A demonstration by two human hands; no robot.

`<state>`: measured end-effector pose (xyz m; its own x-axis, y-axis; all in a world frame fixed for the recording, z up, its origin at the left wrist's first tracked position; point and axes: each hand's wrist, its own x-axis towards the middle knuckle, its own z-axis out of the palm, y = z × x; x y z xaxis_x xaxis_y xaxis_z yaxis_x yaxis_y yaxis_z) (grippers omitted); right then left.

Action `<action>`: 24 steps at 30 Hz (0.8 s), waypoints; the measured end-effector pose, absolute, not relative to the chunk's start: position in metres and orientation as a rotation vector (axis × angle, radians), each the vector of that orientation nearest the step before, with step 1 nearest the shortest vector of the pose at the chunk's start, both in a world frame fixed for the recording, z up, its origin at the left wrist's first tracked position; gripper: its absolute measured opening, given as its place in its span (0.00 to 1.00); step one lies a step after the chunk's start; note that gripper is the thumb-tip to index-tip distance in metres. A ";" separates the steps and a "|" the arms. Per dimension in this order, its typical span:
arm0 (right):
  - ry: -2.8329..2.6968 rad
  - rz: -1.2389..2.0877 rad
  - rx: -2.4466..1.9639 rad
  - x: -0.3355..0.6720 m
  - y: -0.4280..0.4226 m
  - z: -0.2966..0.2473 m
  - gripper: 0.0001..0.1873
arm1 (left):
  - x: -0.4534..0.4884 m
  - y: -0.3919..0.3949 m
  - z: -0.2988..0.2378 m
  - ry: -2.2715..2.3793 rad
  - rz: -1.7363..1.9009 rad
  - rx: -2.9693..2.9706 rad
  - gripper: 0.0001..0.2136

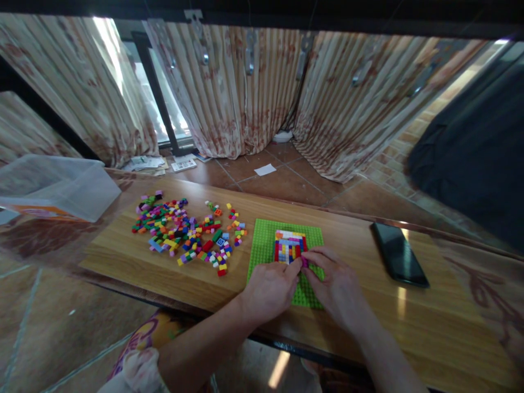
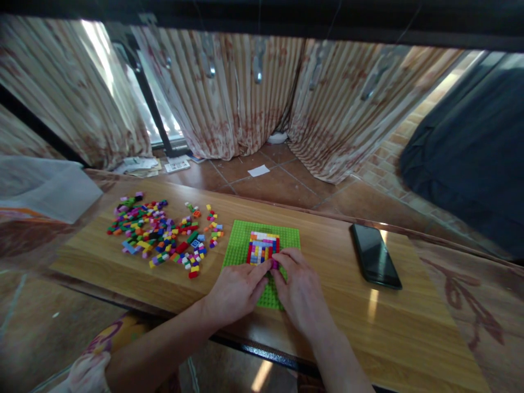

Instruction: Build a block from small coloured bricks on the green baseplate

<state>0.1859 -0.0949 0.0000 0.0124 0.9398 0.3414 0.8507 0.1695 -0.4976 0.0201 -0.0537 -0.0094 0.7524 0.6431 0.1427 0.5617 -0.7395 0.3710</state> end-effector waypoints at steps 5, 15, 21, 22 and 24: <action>-1.868 0.161 -1.710 0.183 -0.092 0.001 0.09 | 0.019 -0.053 -0.012 0.912 0.390 2.634 0.19; -1.683 0.359 -1.747 0.188 -0.093 -0.008 0.12 | 0.018 -0.055 -0.016 0.889 0.422 2.657 0.19; -1.541 0.557 -1.745 0.192 -0.097 -0.009 0.16 | 0.022 -0.056 -0.017 0.951 0.407 2.691 0.20; -1.532 0.570 -1.731 0.192 -0.097 -0.009 0.16 | 0.023 -0.057 -0.017 0.963 0.405 2.692 0.20; -1.517 0.594 -1.702 0.191 -0.097 -0.010 0.17 | 0.025 -0.057 -0.017 0.983 0.402 2.690 0.19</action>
